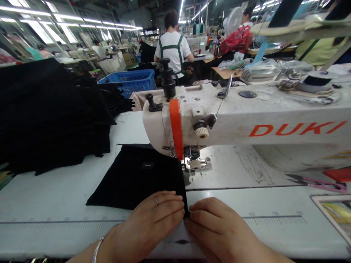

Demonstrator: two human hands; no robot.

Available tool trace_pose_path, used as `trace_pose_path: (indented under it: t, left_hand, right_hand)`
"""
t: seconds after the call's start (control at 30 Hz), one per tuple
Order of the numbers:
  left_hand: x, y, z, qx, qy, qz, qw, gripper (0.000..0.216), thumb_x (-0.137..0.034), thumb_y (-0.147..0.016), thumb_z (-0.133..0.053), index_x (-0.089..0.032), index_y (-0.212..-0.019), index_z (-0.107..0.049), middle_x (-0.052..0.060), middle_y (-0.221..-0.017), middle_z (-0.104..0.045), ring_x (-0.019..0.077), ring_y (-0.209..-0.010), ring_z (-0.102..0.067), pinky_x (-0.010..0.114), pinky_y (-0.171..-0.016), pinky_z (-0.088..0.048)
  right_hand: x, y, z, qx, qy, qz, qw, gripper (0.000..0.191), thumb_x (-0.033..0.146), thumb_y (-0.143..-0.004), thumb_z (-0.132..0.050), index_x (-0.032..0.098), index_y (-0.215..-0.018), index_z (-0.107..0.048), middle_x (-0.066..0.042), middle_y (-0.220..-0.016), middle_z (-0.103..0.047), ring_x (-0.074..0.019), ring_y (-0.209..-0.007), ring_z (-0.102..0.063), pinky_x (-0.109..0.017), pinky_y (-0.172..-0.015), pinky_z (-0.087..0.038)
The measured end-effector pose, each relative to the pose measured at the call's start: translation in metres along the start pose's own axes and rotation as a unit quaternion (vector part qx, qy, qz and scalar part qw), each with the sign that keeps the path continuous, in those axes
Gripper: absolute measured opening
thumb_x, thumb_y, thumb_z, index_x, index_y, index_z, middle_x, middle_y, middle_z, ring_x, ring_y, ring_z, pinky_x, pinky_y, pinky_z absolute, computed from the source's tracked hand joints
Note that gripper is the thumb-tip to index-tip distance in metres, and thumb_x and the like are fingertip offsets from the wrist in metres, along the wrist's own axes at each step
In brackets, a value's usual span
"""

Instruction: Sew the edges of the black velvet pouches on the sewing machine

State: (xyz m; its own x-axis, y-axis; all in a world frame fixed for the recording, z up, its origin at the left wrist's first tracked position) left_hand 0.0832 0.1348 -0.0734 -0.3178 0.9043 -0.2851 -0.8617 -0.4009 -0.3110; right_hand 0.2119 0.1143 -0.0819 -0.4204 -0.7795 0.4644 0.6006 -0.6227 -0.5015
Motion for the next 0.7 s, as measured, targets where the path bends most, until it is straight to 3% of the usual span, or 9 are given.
trace_pose_path:
  t: [0.1, 0.2, 0.27, 0.37, 0.5, 0.7]
  left_hand:
    - [0.001, 0.0, -0.003, -0.002, 0.01, 0.005, 1.0, 0.029, -0.007, -0.1, -0.036, -0.013, -0.119, -0.057, 0.008, -0.118, -0.067, 0.0168, -0.117, -0.058, 0.036, -0.109, -0.046]
    - [0.006, 0.001, -0.006, 0.009, 0.023, 0.022, 0.999, 0.028, -0.009, -0.101, -0.037, -0.016, -0.121, -0.056, 0.007, -0.119, -0.066, 0.0166, -0.118, -0.058, 0.037, -0.111, -0.043]
    - [0.008, 0.001, -0.006, 0.017, 0.032, 0.022, 0.999, 0.028, -0.011, -0.101, -0.037, -0.017, -0.12, -0.057, 0.006, -0.118, -0.067, 0.0164, -0.118, -0.058, 0.037, -0.112, -0.042]
    - [0.009, 0.001, -0.001, 0.006, 0.045, 0.017, 0.999, 0.028, -0.011, -0.101, -0.037, -0.016, -0.117, -0.059, 0.004, -0.115, -0.068, 0.0152, -0.115, -0.059, 0.036, -0.111, -0.043]
    - [0.01, 0.001, 0.0, 0.017, 0.041, 0.025, 0.999, 0.023, -0.01, -0.097, -0.046, -0.017, -0.116, -0.059, 0.003, -0.112, -0.069, 0.0149, -0.115, -0.059, 0.035, -0.112, -0.042]
    - [0.015, 0.001, -0.002, 0.022, 0.048, 0.021, 0.998, 0.027, -0.008, -0.096, -0.043, -0.017, -0.116, -0.059, 0.003, -0.116, -0.068, 0.015, -0.117, -0.058, 0.035, -0.112, -0.042]
  right_hand:
    - [-0.002, 0.002, -0.002, -0.002, -0.017, -0.001, 1.0, 0.019, 0.012, -0.096, -0.048, 0.013, -0.103, -0.066, -0.007, -0.086, -0.067, -0.0206, -0.091, -0.06, -0.034, -0.081, -0.054]
    - [-0.01, 0.002, -0.002, -0.006, -0.042, -0.048, 0.998, 0.019, 0.012, -0.096, -0.048, 0.016, -0.095, -0.066, -0.006, -0.09, -0.067, -0.0183, -0.091, -0.061, -0.031, -0.082, -0.054]
    - [-0.012, 0.001, -0.001, -0.01, -0.029, -0.058, 0.998, 0.02, 0.012, -0.096, -0.047, 0.015, -0.102, -0.066, -0.009, -0.101, -0.068, -0.0188, -0.097, -0.062, -0.031, -0.085, -0.055]
    - [-0.007, -0.001, 0.0, -0.009, 0.02, -0.012, 1.0, 0.024, 0.015, -0.098, -0.046, 0.016, -0.113, -0.064, -0.01, -0.112, -0.068, -0.0206, -0.105, -0.062, -0.034, -0.088, -0.055]
    - [-0.004, -0.002, 0.001, -0.027, 0.04, 0.031, 0.998, 0.022, 0.016, -0.1, -0.046, 0.016, -0.109, -0.066, -0.007, -0.105, -0.072, -0.0192, -0.1, -0.064, -0.032, -0.085, -0.056]
    - [-0.011, -0.006, -0.004, 0.017, 0.028, 0.003, 0.999, 0.021, 0.016, -0.099, -0.047, 0.015, -0.112, -0.064, -0.009, -0.104, -0.07, -0.0189, -0.097, -0.064, -0.032, -0.083, -0.056]
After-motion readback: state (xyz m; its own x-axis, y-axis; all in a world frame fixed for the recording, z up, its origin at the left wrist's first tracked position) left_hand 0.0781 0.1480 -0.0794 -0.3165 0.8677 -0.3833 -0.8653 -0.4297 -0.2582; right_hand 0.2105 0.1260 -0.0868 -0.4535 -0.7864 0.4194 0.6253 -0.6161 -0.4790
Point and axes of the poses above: each hand's wrist, its own y-axis away from the middle knuckle, its own z-axis out of the back of the hand, x = y × z, the point moved 7 cm from there along -y, towards the middle knuckle
